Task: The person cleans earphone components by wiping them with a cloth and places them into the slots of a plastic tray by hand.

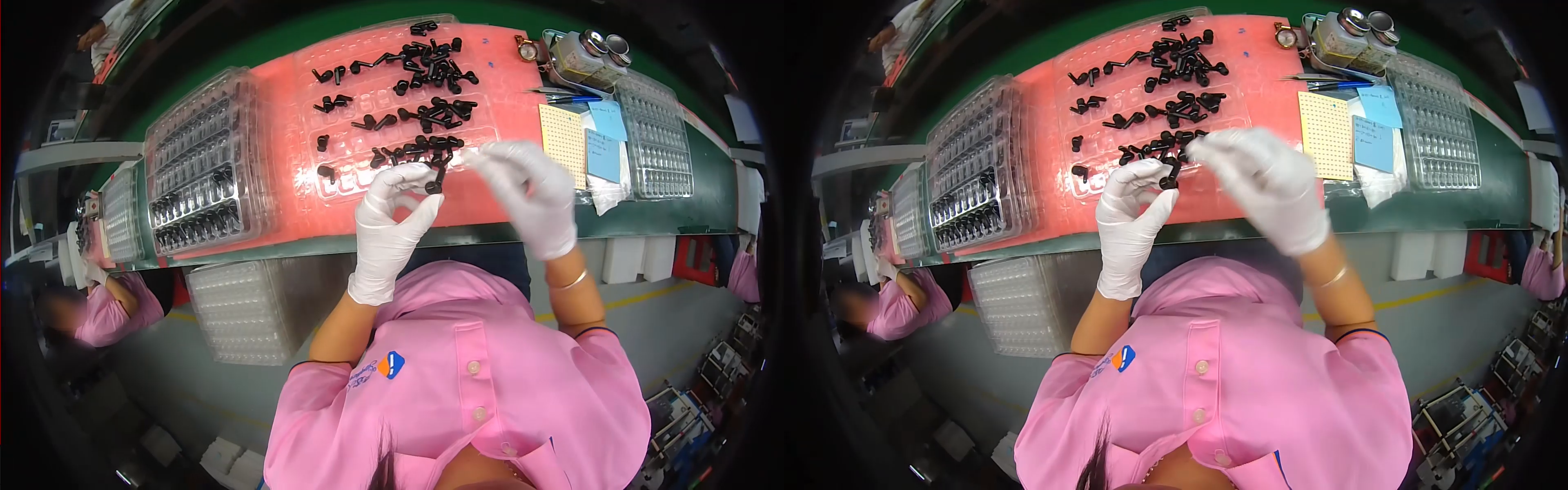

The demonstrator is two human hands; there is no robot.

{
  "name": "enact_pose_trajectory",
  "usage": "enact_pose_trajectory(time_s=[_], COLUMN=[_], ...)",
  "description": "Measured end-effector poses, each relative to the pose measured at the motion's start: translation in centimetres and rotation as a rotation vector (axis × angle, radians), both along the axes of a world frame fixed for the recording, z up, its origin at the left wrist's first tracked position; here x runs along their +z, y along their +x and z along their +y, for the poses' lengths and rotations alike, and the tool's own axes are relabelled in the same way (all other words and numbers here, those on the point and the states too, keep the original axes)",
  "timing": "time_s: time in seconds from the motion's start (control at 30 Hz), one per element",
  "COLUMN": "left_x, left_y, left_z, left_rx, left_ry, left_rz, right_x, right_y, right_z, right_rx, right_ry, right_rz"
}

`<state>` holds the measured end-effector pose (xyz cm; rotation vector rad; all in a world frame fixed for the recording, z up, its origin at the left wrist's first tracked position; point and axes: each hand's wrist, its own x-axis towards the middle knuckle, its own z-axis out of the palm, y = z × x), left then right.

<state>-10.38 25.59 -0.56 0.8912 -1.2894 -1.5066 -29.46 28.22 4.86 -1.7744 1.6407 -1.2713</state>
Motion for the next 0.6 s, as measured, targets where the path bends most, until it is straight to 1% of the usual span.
enact_pose_trajectory(time_s=[0.03, 0.1, 0.27, 0.37, 0.4, 0.5, 0.53, 0.6], left_x=[0.2, 0.6, 0.3, 0.9, 0.8, 0.4, 0.4, 0.2], left_y=[-0.2, -0.3, 0.5, 0.3, 0.4, 0.9, 0.9, 1.2], left_z=[0.0, 0.1, 0.3, 0.2, 0.3, 0.0, -0.1, -0.3], left_rx=[0.02, 0.057, 0.03, 0.027, 0.027, 0.047, 0.047, 0.077], left_ry=[-0.012, -0.04, -0.056, -0.257, -0.251, -0.526, -0.527, -0.615], left_rz=[-0.005, -0.017, -0.064, -0.3, -0.302, -0.5, -0.5, -0.49], right_x=[-0.8, -2.8, -4.4, -3.5, -3.5, -3.4, -3.7, -5.0], right_y=[1.2, 2.7, 1.2, 1.2, 1.5, 2.1, 1.9, 1.0], right_z=[0.2, 0.7, -0.2, 0.3, 0.6, 1.2, 1.1, 0.7], right_rx=[-0.003, 0.141, 0.051, 0.02, 0.021, 0.122, 0.122, 0.1], right_ry=[0.003, -0.174, -0.084, -0.143, -0.137, -0.125, -0.126, -0.027], right_rz=[-0.003, 0.277, 0.202, 0.026, 0.025, 0.22, 0.22, 0.314])
